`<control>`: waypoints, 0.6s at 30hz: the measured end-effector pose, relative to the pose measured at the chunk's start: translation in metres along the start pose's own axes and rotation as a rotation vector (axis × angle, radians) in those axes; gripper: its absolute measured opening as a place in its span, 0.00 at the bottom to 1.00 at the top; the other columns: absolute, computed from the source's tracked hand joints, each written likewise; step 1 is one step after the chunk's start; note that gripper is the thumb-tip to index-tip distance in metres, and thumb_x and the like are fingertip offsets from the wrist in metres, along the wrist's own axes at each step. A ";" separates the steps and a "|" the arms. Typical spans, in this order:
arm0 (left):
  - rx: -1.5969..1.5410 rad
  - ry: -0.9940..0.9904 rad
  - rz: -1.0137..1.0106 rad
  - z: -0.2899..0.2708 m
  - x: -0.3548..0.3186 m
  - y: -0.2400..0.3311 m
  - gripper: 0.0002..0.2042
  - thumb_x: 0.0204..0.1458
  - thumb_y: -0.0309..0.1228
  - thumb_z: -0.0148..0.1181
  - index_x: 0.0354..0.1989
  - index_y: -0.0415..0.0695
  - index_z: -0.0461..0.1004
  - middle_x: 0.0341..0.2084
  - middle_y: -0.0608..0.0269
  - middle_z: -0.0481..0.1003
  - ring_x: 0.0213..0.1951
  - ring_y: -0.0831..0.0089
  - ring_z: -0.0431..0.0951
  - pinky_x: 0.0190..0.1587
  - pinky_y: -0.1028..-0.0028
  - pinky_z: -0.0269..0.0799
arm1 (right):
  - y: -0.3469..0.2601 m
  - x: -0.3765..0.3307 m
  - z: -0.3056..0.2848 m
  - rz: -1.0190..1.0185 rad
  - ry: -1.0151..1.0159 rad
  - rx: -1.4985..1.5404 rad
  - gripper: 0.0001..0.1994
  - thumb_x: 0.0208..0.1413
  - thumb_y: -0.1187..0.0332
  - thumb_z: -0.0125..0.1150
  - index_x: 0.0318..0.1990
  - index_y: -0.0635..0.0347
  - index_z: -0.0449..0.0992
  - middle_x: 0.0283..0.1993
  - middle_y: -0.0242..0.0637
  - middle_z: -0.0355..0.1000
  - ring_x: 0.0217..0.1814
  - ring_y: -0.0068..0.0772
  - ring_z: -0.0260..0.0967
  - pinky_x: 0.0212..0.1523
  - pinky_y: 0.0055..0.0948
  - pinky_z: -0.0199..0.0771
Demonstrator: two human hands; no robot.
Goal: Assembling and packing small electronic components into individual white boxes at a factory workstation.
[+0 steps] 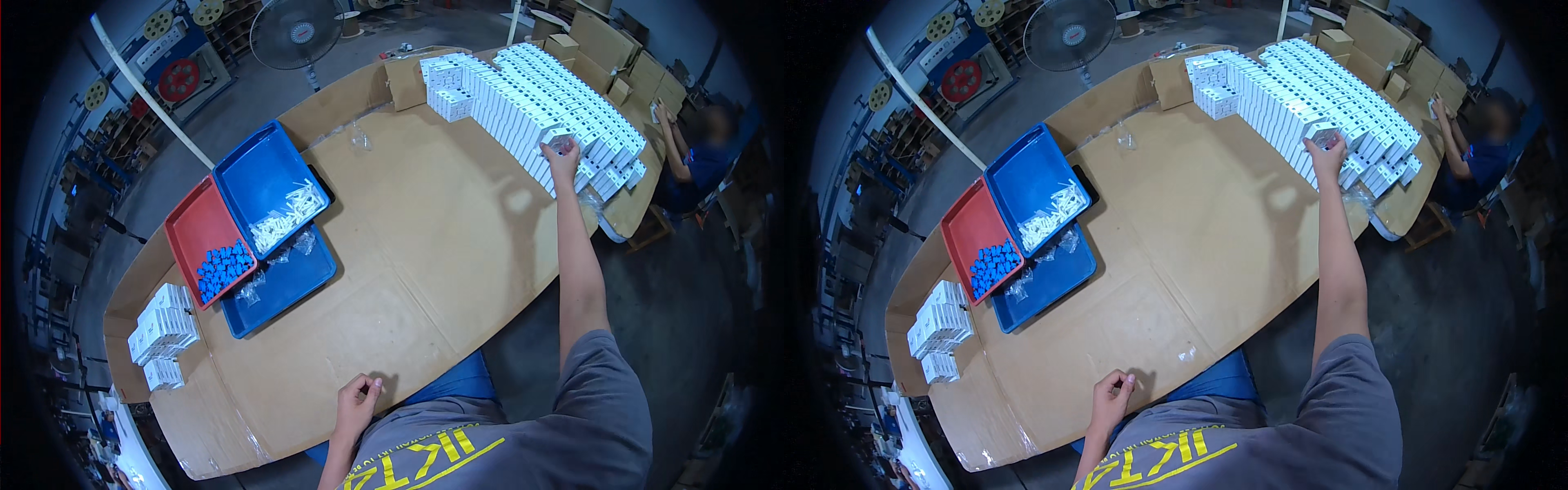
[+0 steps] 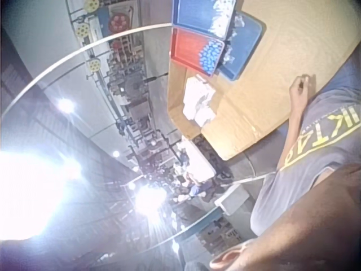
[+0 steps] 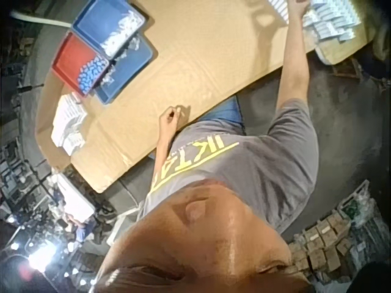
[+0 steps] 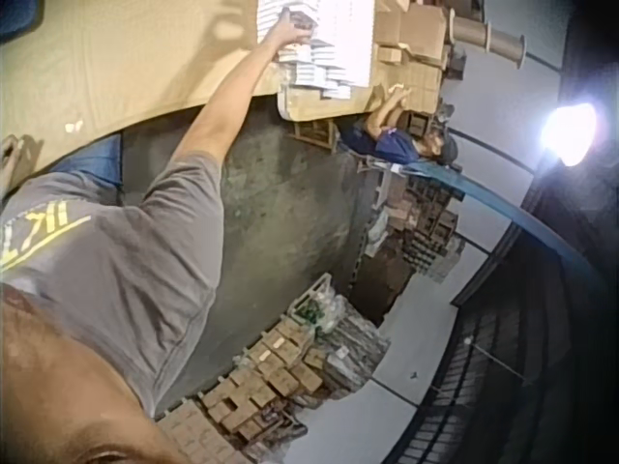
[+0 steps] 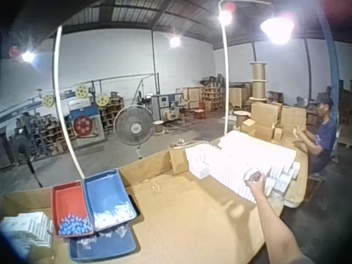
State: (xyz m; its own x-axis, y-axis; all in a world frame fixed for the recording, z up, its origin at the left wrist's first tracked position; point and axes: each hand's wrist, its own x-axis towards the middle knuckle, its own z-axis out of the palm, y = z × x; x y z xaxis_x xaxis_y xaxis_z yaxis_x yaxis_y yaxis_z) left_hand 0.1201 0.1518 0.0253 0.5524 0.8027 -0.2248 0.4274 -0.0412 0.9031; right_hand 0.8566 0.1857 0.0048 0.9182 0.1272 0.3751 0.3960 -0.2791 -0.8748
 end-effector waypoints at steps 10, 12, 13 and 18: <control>0.020 -0.012 -0.025 0.001 0.009 0.002 0.13 0.66 0.34 0.64 0.31 0.38 0.77 0.22 0.67 0.76 0.29 0.81 0.73 0.35 0.75 0.70 | -0.013 -0.015 0.019 -0.221 0.052 -0.141 0.38 0.46 0.60 0.84 0.61 0.67 0.68 0.56 0.47 0.72 0.54 0.41 0.76 0.55 0.38 0.77; 0.039 -0.028 -0.026 0.001 0.011 0.001 0.13 0.66 0.34 0.64 0.31 0.38 0.78 0.23 0.66 0.77 0.29 0.80 0.73 0.35 0.75 0.70 | -0.021 -0.021 0.019 -0.259 0.076 -0.183 0.36 0.46 0.61 0.84 0.58 0.66 0.69 0.55 0.47 0.72 0.53 0.42 0.75 0.54 0.39 0.77; 0.037 -0.030 -0.025 0.001 0.011 0.003 0.13 0.66 0.34 0.64 0.31 0.38 0.78 0.23 0.66 0.77 0.29 0.80 0.73 0.35 0.75 0.70 | -0.023 -0.023 0.019 -0.296 0.101 -0.224 0.33 0.45 0.61 0.84 0.54 0.66 0.70 0.54 0.47 0.72 0.52 0.43 0.75 0.54 0.40 0.77; 0.045 -0.039 -0.004 0.004 0.012 0.007 0.12 0.65 0.34 0.64 0.32 0.37 0.80 0.25 0.63 0.78 0.30 0.77 0.75 0.36 0.74 0.70 | -0.027 -0.024 0.019 -0.314 0.184 -0.306 0.32 0.44 0.65 0.85 0.53 0.65 0.70 0.52 0.47 0.71 0.52 0.47 0.74 0.54 0.41 0.76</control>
State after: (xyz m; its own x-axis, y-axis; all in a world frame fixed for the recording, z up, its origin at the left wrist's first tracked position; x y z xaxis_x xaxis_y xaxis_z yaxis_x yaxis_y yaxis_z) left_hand 0.1329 0.1590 0.0276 0.5777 0.7792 -0.2432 0.4612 -0.0658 0.8848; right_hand 0.8236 0.2087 0.0139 0.7284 0.0873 0.6795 0.6132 -0.5254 -0.5898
